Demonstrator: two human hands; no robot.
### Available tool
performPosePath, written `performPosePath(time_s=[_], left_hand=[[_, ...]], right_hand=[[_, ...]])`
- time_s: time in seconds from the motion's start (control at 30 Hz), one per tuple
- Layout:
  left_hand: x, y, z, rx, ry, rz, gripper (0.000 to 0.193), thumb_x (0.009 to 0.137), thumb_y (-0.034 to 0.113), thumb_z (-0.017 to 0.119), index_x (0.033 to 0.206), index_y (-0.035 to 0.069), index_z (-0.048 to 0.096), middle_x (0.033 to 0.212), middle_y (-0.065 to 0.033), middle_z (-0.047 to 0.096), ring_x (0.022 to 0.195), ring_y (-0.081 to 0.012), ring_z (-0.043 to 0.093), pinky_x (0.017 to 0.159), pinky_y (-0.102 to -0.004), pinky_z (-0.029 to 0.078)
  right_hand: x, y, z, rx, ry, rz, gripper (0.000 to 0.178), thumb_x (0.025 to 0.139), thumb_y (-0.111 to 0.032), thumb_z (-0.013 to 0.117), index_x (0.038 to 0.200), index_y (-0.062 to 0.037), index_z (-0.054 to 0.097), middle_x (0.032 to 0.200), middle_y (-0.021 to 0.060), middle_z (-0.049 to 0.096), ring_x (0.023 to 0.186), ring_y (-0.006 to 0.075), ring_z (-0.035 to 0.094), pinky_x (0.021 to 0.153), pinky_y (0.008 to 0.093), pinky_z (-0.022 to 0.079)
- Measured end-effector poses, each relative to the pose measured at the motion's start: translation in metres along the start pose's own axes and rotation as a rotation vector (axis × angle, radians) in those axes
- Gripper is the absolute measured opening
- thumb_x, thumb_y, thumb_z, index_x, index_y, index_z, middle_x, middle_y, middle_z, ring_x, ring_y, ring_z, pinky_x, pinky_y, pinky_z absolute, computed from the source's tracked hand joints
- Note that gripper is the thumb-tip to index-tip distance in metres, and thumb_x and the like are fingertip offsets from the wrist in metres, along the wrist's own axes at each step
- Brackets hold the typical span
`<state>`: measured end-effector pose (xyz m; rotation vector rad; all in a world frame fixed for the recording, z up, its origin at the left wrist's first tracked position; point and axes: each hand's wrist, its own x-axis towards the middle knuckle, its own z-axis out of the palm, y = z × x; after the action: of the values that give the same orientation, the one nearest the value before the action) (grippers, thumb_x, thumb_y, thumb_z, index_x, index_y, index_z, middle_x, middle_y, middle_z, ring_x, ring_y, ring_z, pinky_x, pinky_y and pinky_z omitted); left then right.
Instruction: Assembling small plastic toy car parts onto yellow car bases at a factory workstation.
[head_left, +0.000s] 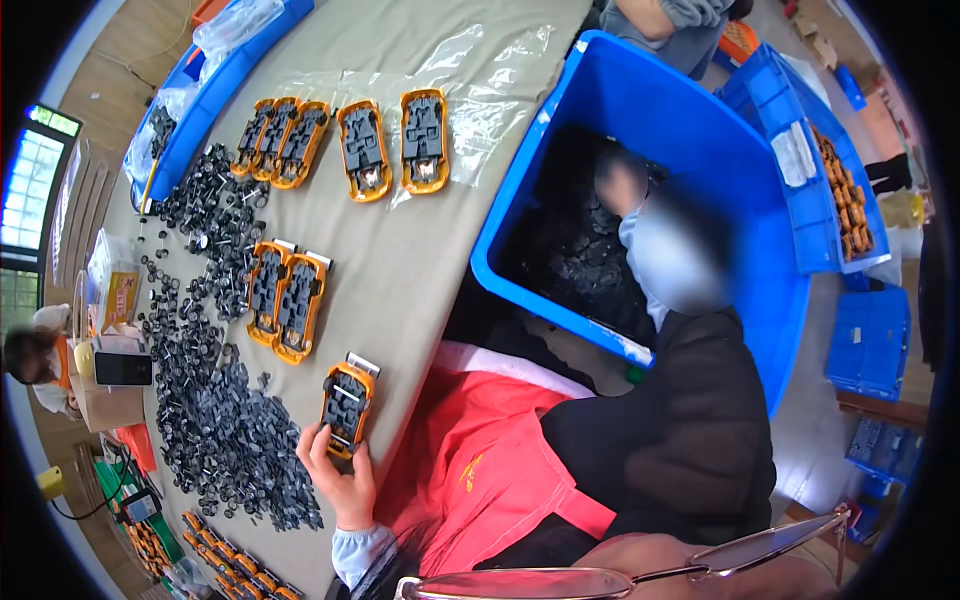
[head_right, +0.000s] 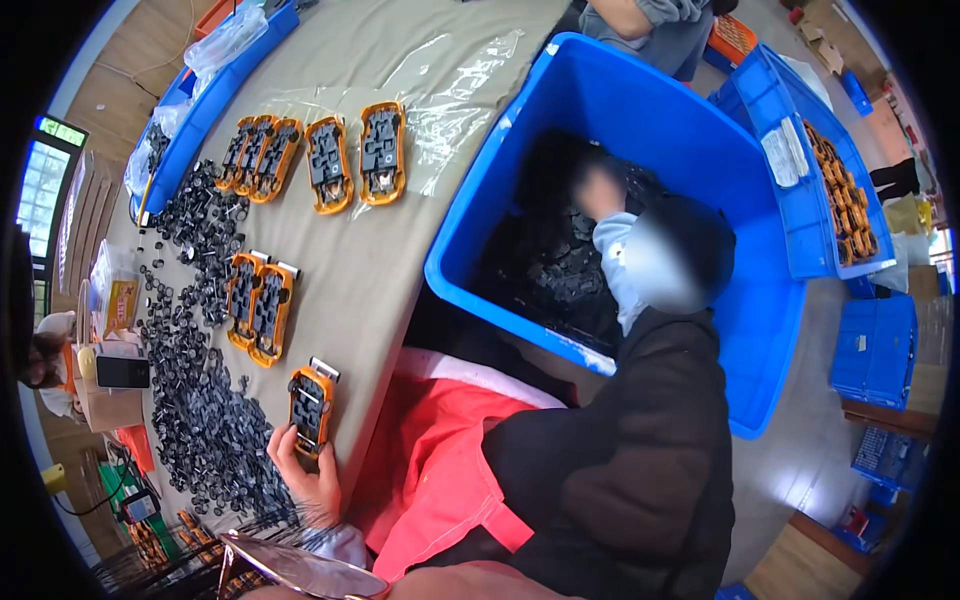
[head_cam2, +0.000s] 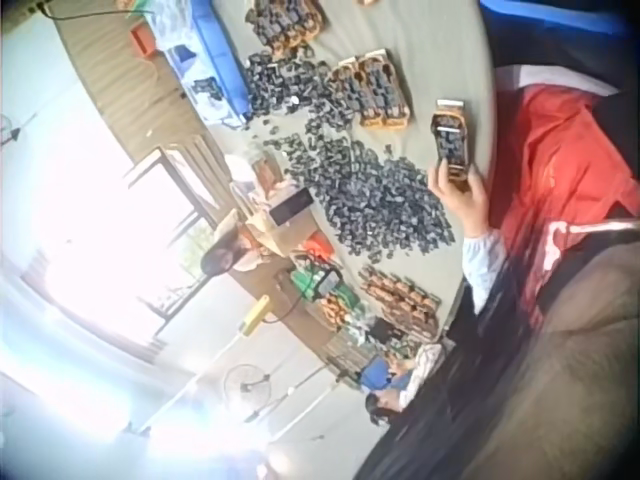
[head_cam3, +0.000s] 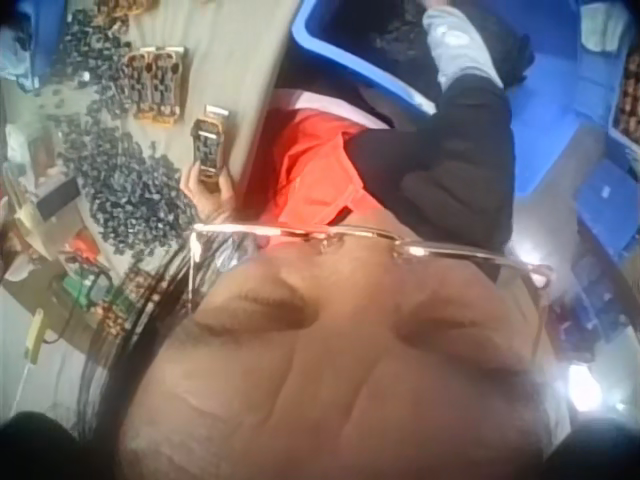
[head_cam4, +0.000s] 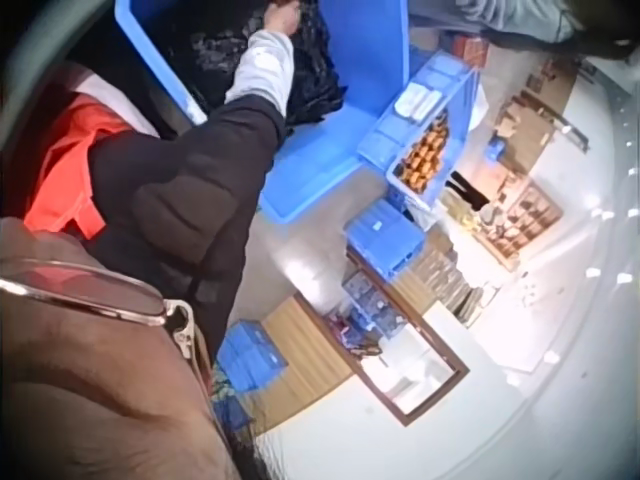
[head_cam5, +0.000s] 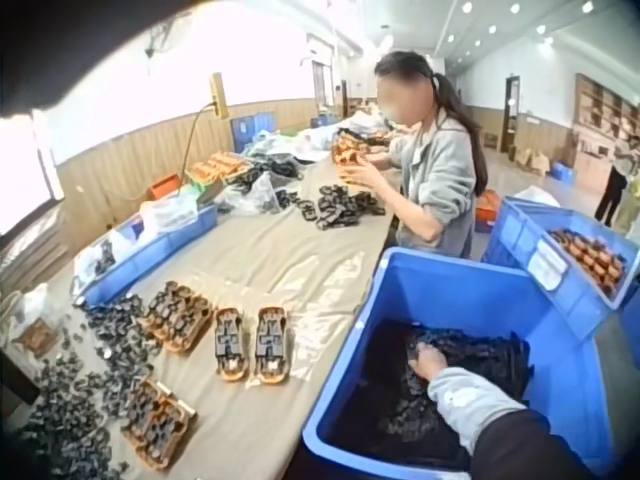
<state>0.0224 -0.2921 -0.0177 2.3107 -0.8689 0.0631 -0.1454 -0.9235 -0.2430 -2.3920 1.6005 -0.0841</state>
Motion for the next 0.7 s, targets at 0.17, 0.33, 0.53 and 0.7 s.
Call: performPosePath(time_s=[0.17,0.33,0.53,0.7], left_hand=[[0.0,0.006,-0.001,0.024,-0.012,-0.025,0.056,0.077,-0.001,0.074,0.127,0.005,0.053,0.131,-0.0202,0.051,0.123,-0.0396,0.052,0.106,-0.0483,0.04],[-0.004,-0.001,0.001,0.007,0.022,-0.014,0.059,0.074,0.003,0.077,0.128,0.005,0.054,0.131,-0.0208,0.051,0.123,-0.0397,0.052,0.104,-0.0483,0.042],[0.001,0.029,-0.004,0.05,0.164,0.284,0.052,0.075,0.007,0.079,0.122,0.004,0.059,0.131,-0.0208,0.053,0.119,-0.0373,0.054,0.1,-0.0473,0.045],[0.046,0.114,-0.007,-0.446,0.005,0.192,0.047,0.081,0.013,0.079,0.123,0.0,0.061,0.11,-0.0178,0.063,0.103,-0.0382,0.062,0.087,-0.0451,0.051]], right_hand=[[-0.006,-0.012,0.025,-0.058,0.082,0.044,0.066,0.084,-0.02,0.077,0.141,-0.0159,0.044,0.125,0.0219,0.062,0.121,0.0396,0.059,0.096,0.053,0.052],[-0.014,-0.009,-0.013,0.593,0.344,-0.08,0.05,0.088,-0.011,0.068,0.135,-0.0091,0.053,0.107,0.0199,0.069,0.097,0.0393,0.068,0.088,0.0456,0.053],[-0.137,-0.13,-0.22,0.919,-0.038,-0.881,0.021,0.089,0.005,0.061,0.107,-0.0015,0.07,0.098,0.0077,0.066,0.09,0.0168,0.063,0.083,0.0296,0.05],[-0.25,-0.271,-0.259,0.61,-0.574,-1.746,0.025,0.08,0.006,0.069,0.103,-0.0042,0.072,0.092,0.0114,0.065,0.087,0.0289,0.063,0.076,0.0362,0.052]])
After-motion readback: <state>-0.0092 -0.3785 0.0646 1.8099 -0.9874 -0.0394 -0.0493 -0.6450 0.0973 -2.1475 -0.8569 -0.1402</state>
